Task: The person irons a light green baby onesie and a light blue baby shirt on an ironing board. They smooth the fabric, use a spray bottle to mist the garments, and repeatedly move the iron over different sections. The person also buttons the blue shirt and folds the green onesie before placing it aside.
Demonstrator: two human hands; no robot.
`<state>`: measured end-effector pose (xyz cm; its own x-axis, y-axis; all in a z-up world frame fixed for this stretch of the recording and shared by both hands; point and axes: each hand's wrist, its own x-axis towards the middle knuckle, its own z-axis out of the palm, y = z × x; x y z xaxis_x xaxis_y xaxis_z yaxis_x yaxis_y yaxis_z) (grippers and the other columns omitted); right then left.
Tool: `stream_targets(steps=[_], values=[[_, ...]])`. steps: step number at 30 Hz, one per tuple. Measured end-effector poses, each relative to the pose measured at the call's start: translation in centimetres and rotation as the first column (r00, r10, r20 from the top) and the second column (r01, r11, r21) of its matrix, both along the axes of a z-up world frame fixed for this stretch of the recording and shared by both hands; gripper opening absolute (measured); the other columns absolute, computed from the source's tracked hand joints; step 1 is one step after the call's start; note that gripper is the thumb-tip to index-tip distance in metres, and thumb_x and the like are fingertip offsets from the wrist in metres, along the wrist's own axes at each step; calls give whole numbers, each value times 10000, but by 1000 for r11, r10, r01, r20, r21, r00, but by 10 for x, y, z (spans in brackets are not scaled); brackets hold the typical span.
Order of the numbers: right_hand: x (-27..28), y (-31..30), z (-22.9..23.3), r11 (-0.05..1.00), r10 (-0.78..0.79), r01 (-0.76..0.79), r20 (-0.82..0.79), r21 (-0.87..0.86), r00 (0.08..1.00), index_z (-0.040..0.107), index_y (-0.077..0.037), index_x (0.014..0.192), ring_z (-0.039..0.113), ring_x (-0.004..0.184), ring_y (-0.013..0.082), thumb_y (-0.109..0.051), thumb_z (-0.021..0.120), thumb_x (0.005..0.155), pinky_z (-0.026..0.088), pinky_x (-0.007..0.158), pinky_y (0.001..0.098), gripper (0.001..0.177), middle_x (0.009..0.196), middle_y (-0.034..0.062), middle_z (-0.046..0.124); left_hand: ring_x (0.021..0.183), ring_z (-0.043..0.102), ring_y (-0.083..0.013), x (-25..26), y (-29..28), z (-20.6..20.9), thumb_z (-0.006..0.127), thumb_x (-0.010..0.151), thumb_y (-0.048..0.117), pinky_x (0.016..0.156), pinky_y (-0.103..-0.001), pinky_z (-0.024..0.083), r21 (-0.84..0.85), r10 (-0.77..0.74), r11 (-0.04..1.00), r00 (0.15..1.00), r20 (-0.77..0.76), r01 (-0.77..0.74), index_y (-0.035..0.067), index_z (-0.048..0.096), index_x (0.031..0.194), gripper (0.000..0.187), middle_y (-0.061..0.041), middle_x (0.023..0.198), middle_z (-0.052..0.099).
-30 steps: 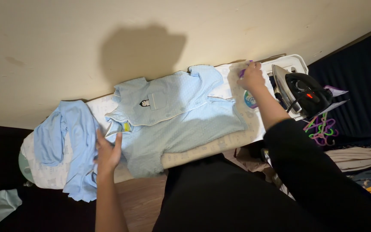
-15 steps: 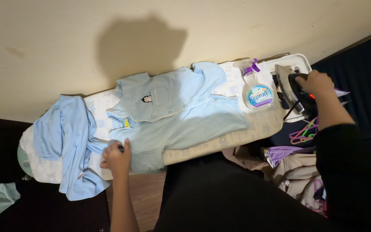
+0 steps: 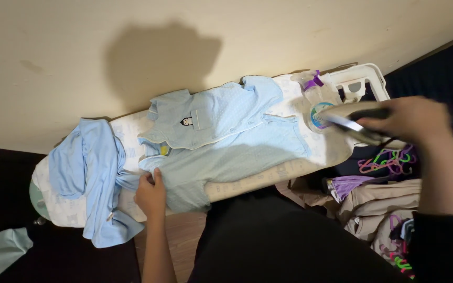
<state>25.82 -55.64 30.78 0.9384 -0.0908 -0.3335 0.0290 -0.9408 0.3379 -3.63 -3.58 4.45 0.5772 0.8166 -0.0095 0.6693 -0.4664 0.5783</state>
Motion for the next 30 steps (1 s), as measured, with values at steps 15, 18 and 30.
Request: stream_targets(steps=[15,18,30], values=[[-132,319,-144,533,756,-703,108,471,645,723,-47,853,726,678,336,-696,649,853,565,632,442,654,749,171,734,613,614,-369,-5,9,18,645,1025,378,589,-485,440,-27,-38,999,969,243,46,-3,528,1190,431,-140,659,621],[-132,349,-154,588,651,-641,181,493,737,707,-34,845,730,681,317,-657,669,851,564,617,428,624,751,167,734,599,618,-386,-3,15,18,620,1027,364,582,-499,429,-86,-29,995,979,203,47,8,529,1183,399,-152,638,623],[-146,306,-120,820,530,-428,-223,379,818,753,-89,1043,740,828,324,-777,590,841,585,737,455,735,867,165,737,629,658,-393,-1,20,26,591,1035,350,618,-497,477,-68,-88,993,990,106,96,-14,522,1189,402,-162,649,662]])
